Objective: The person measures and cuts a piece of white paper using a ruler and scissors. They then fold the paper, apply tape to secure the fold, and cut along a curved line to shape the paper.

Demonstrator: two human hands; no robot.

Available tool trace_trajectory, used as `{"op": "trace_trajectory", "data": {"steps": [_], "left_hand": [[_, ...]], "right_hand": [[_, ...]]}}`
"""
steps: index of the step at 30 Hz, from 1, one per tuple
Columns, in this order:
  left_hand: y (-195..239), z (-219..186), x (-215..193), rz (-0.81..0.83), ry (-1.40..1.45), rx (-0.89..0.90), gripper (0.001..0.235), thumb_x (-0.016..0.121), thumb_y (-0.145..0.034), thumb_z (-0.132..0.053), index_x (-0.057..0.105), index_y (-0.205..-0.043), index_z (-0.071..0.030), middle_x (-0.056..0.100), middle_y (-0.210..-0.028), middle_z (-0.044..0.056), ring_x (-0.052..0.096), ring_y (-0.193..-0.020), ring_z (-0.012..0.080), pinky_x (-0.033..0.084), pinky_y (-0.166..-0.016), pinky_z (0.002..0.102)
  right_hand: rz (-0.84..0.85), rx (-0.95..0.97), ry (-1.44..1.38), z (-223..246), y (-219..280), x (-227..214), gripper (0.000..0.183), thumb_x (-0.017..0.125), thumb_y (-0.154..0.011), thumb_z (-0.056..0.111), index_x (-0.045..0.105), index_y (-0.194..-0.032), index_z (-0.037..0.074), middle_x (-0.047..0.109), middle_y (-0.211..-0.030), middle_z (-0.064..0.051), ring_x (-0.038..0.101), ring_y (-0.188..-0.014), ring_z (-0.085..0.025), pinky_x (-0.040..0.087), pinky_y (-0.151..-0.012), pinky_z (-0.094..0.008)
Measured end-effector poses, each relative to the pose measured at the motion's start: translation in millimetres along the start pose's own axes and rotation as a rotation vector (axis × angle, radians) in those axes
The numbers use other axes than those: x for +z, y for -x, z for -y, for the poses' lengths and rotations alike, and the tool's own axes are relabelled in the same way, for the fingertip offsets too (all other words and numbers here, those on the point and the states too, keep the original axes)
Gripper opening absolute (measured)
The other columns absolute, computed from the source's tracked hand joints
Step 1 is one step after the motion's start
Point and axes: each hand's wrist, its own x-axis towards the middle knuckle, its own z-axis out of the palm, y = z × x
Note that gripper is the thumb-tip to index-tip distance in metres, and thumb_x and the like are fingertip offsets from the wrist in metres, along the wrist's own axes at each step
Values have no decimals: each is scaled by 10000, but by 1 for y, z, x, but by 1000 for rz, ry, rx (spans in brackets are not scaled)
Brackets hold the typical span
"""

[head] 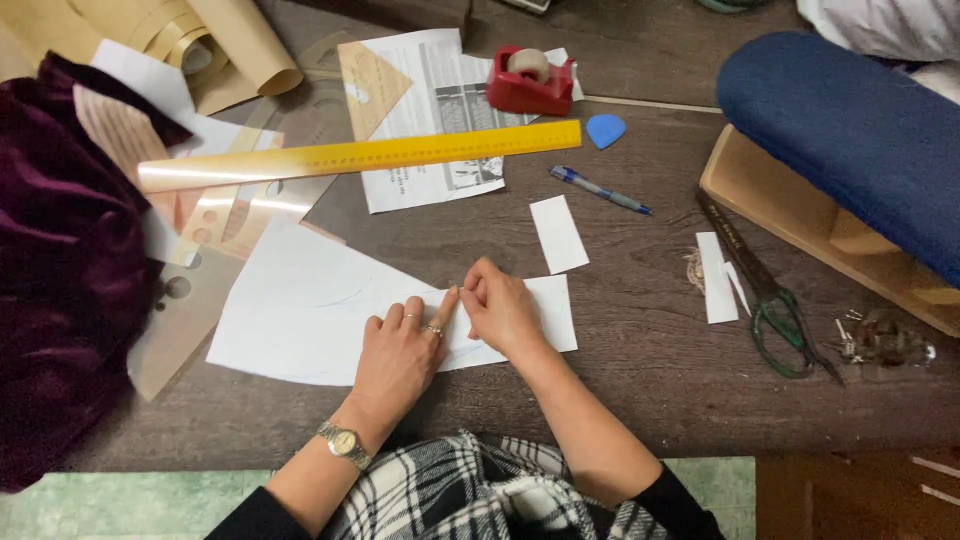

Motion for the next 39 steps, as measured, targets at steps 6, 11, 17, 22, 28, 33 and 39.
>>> {"op": "trace_trajectory", "data": {"steps": [6, 11, 17, 22, 28, 33, 39], "left_hand": [[-6, -1, -15, 160, 18, -41, 623, 475, -869, -369, 341, -1477, -357, 482, -986, 40, 531, -847, 231, 451, -661, 379], [-11, 0, -17, 163, -36, -10, 679, 536, -835, -446, 311, -1474, -392, 494, -998, 53, 552, -802, 230, 473, -600, 372], [-13, 0, -14, 160, -86, 5, 742, 540, -833, -443, 226, -1505, -417, 491, -995, 64, 541, -746, 222, 496, -537, 366], [-14, -1, -15, 177, -104, 2, 719, 515, -848, -454, 225, -1505, -426, 502, -943, 50, 556, -726, 220, 507, -527, 369], [-12, 0, -11, 186, -102, -24, 739, 495, -832, -495, 190, -1506, -470, 502, -991, 54, 555, -757, 230, 503, -565, 383], [-10, 0, -7, 220, -124, -38, 732, 468, -841, -511, 163, -1507, -490, 493, -1008, 44, 552, -788, 217, 502, -598, 373], [-9, -1, -4, 144, -162, -30, 749, 505, -809, -527, 211, -1497, -491, 497, -971, 30, 542, -746, 203, 487, -558, 354]], "right_hand": [[12, 34, -72, -8, -1, 0, 71, 586, -852, 74, 606, -920, 64, 656, -587, -33, 657, -432, -167, 522, -465, -265], [-165, 53, -193, -43, -12, -15, 69, 638, -831, 127, 619, -887, 91, 673, -704, -43, 637, -573, -151, 508, -561, -277], [-474, 226, 227, -54, -13, -72, 334, 769, -786, 234, 535, -1021, 191, 512, -1076, -34, 556, -1015, -232, 489, -713, -454], [-446, 257, 224, -71, -23, -78, 444, 789, -739, 171, 507, -1083, 175, 511, -1089, -45, 586, -984, -227, 503, -695, -435], [-392, 237, -53, -92, -20, -94, 227, 762, -799, 126, 605, -963, 127, 555, -648, 39, 558, -610, -117, 464, -619, -296], [-462, 243, -349, -129, 8, -137, 198, 755, -782, 123, 678, -963, 109, 695, -882, -29, 651, -819, -133, 515, -808, -270], [-526, 607, -311, -92, 60, -209, 238, 663, -859, 55, 638, -1096, 62, 674, -1031, -87, 650, -885, -206, 520, -907, -321]]}}
